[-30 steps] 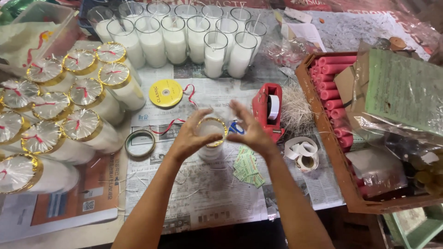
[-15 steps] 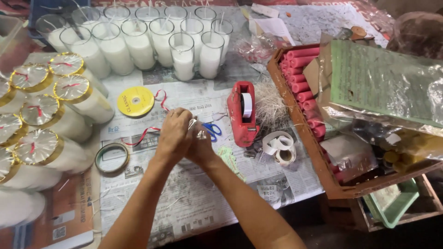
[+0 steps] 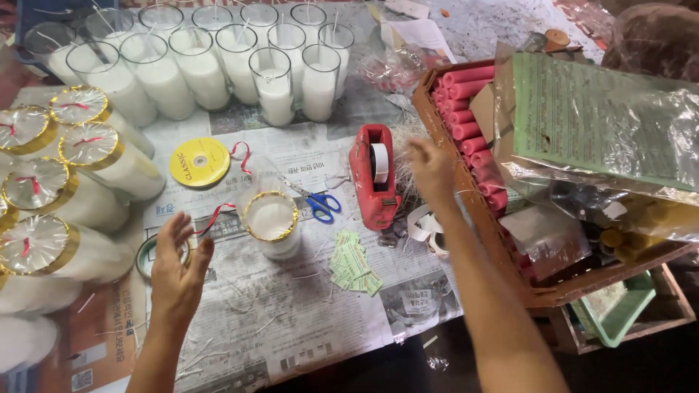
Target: Attaching decorative gold rims to the top of glass candles and securing them using tape and scissors.
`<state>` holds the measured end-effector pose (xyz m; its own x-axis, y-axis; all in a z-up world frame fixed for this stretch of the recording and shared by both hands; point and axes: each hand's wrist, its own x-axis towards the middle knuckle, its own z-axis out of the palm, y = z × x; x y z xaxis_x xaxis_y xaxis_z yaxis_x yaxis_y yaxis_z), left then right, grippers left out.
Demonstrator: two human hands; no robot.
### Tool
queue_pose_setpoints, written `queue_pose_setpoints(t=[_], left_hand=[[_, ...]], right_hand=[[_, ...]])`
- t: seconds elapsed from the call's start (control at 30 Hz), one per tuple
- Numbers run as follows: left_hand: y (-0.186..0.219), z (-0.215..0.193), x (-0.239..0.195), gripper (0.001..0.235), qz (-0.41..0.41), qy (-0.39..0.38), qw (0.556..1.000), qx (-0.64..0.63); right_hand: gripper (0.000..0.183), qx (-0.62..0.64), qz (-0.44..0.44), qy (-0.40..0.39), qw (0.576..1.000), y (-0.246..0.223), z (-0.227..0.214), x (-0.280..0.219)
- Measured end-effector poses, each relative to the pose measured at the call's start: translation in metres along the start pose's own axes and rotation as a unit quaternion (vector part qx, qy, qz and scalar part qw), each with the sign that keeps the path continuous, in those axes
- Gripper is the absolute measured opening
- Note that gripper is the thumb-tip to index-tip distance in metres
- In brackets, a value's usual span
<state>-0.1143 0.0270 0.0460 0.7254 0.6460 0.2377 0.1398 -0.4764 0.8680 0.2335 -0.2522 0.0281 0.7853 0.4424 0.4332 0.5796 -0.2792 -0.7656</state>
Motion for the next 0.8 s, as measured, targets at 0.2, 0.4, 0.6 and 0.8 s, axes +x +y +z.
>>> queue_pose_setpoints(t=[0.2, 0.4, 0.6, 0.8], left_hand=[[0.021, 0.018, -0.014, 0.074, -0.151, -0.053, 0.987, -0.002], [0.009, 0.034, -0.021, 0.065, -0.129, -0.043, 0.991, -0.01], [-0.01, 0.019, -0.039, 0.057, -0.157, -0.032, 0.987, 0.015], [-0.025, 0.036, -0.052, 0.043, -0.167, -0.096, 0.98, 0.044]], right_hand=[[0.025, -0.225, 0.04, -0.052, 0.972, 0.122, -0.017, 0.03], [0.017, -0.443, 0.043, -0.158, 0.881, 0.129, -0.001, 0.035], [0.02, -0.146, 0.158, -0.104, 0.971, 0.064, -0.045, 0.044], [0.017, 0.046, 0.27, -0.046, 0.961, -0.002, -0.073, 0.044]])
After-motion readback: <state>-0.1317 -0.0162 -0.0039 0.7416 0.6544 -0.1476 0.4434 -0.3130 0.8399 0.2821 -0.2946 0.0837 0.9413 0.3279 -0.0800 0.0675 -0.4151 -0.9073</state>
